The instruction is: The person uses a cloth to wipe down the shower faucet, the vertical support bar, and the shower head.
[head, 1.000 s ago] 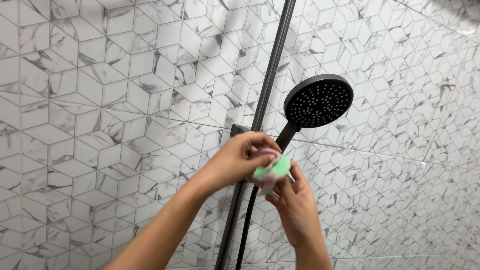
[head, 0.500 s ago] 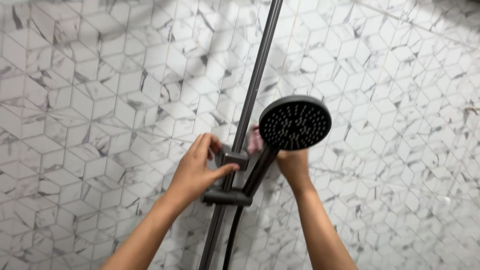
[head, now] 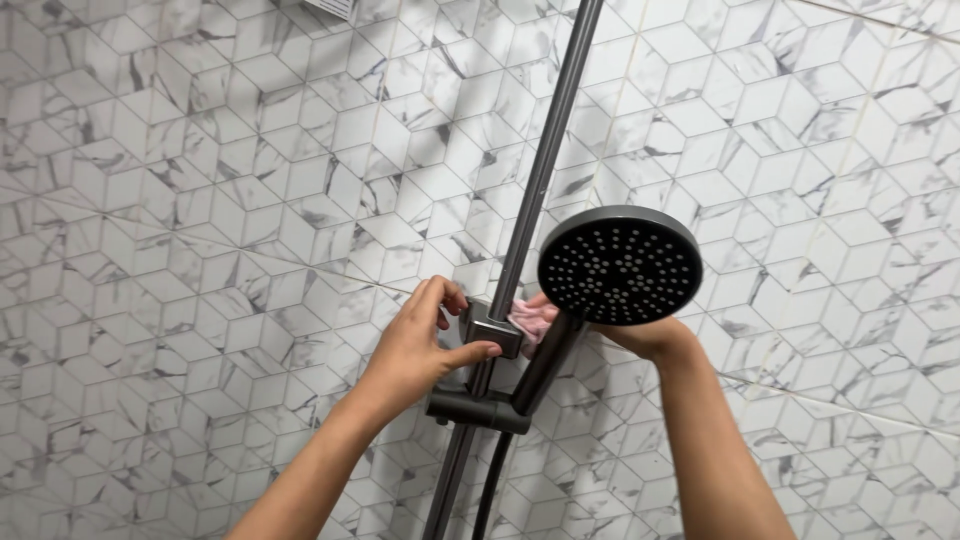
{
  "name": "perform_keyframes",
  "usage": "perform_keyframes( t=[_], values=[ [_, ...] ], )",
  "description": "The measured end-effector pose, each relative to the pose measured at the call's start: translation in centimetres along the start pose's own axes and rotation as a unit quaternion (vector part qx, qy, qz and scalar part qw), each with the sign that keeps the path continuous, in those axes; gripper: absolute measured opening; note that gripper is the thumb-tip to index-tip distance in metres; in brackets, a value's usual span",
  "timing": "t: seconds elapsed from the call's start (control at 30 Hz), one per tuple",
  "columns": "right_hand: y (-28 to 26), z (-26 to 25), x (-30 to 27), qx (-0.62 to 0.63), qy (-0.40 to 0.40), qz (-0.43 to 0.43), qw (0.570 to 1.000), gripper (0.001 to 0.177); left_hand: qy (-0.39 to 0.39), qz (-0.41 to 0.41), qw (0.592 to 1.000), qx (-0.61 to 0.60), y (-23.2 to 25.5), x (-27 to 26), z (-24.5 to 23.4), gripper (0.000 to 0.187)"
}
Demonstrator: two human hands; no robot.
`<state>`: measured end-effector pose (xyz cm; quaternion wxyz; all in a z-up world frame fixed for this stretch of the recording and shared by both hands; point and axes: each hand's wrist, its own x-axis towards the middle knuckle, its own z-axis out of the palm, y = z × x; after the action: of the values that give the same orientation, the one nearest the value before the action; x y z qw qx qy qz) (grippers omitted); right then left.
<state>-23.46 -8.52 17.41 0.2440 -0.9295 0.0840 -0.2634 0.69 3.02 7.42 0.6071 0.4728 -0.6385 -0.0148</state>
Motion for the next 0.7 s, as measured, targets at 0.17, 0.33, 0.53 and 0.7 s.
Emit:
perform_keyframes(
  t=[0.17,0.33,0.53,0.7],
  values=[
    [3.3,1.7,-2.9,0.154,0.316,-0.006,0.936,0.022,0.007,0.029,0.999,0.017,0.4,-0.5,-0.4,0.058],
    [-0.3,9.6,-4.5,0.182,0.623,-0.081,0.756,0.031,0.068,0.138,0.987,0.048,1.6,-2.4,1.5,0.041],
    [0.5,19.2,-5.1,-0.178,0.598,-0.054,0.78,0.023,0.138,0.208,0.968,0.025,0.5,-6.0,3.1,0.019],
    [2.4,23.1,-6.9,-0.21,0.561,0.085,0.796,0.029,0.194,0.066,0.975,-0.08,-2.7,-7.8,3.2,0.015]
  ],
)
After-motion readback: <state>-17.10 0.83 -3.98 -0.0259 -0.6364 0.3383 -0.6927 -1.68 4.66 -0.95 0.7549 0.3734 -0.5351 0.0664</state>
